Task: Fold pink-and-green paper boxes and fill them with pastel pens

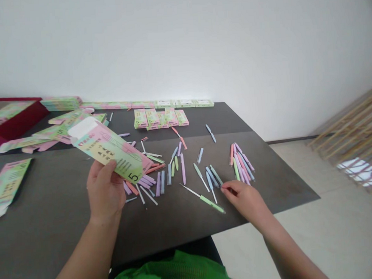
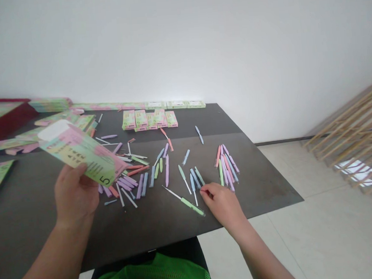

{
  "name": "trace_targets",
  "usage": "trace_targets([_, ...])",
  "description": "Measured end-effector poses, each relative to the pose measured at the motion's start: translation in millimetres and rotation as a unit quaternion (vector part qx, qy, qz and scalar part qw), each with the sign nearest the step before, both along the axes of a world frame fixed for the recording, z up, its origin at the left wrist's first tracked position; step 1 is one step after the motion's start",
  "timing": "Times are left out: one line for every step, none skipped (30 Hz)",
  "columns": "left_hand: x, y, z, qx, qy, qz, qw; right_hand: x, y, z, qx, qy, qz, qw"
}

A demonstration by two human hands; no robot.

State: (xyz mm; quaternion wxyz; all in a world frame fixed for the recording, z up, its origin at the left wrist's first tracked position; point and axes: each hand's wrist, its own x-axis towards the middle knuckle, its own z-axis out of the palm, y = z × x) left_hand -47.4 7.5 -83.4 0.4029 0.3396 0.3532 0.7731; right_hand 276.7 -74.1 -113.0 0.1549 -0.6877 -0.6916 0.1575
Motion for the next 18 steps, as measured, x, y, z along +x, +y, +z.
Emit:
trace_targets([0.9, -0.1, -1.0, -0.002, -0.005, -0.005, 1.000, -3.2, -4.7, 0.3, -0.031, -0.029, 0.016, 0.999])
trace_targets([1.7, -0.2, -1.9, -0.004, -0.009, -0.007, 1.000, -6.1, -9.5, 0.0, -0.065, -0.057, 0.028, 0.996])
trace_targets([2.2, -0.5, -2.5, -0.008, -0.012, -0.009, 1.000, -8.9, -14.2, -1.0, -0.099, -0.079, 0.037, 0.991])
trace_targets([2.7, -1.0, -2.8, -0.013, -0.013, -0.011, 1.000, -11.6, -18.5, -2.7, -0.127, -0.096, 0.043, 0.986])
trace_targets([3.1, -1.8, -2.7, -0.021, -0.009, -0.019, 1.000, -14.6, -22.0, -4.8, -0.146, -0.107, 0.045, 0.982])
trace_targets([3.6, -2.9, -2.3, -0.028, -0.004, -0.028, 0.999, -18.1, -24.5, -7.3, -0.156, -0.114, 0.043, 0.980])
trace_targets([4.1, -4.1, -1.8, -0.035, 0.001, -0.038, 0.999, -22.0, -25.9, -10.0, -0.159, -0.118, 0.039, 0.979])
trace_targets([4.8, -5.5, -1.2, -0.039, 0.005, -0.045, 0.998, -26.6, -26.0, -12.8, -0.156, -0.120, 0.033, 0.980])
trace_targets([5.6, -6.7, -0.8, -0.042, 0.008, -0.052, 0.998, -31.9, -24.9, -15.4, -0.152, -0.121, 0.026, 0.981])
trace_targets([6.4, -7.7, -0.6, -0.043, 0.008, -0.054, 0.998, -37.8, -23.0, -17.9, -0.147, -0.122, 0.016, 0.981])
trace_targets([7.1, -8.3, -0.7, -0.043, 0.008, -0.053, 0.998, -44.2, -20.6, -20.1, -0.143, -0.124, 0.007, 0.982])
trace_targets([7.7, -8.7, -1.0, -0.046, 0.008, -0.051, 0.998, -50.9, -18.0, -21.9, -0.139, -0.126, -0.001, 0.982])
trace_targets([8.0, -8.7, -1.7, -0.052, 0.008, -0.051, 0.997, -57.6, -15.6, -23.3, -0.135, -0.128, -0.009, 0.983])
trace_targets([8.1, -8.5, -2.4, -0.058, 0.009, -0.049, 0.997, -64.0, -13.7, -24.1, -0.131, -0.129, -0.013, 0.983])
trace_targets([7.9, -8.2, -3.3, -0.064, 0.010, -0.046, 0.997, -69.4, -12.2, -24.3, -0.126, -0.131, -0.016, 0.983])
trace_targets([7.6, -7.8, -4.1, -0.069, 0.013, -0.043, 0.997, -73.2, -11.2, -23.8, -0.120, -0.130, -0.015, 0.984])
trace_targets([7.1, -7.6, -4.8, -0.076, 0.019, -0.043, 0.996, -74.8, -10.3, -22.3, -0.114, -0.126, -0.014, 0.985])
trace_targets([6.6, -7.4, -5.3, -0.084, 0.030, -0.045, 0.995, -73.5, -9.3, -19.9, -0.107, -0.120, -0.017, 0.987])
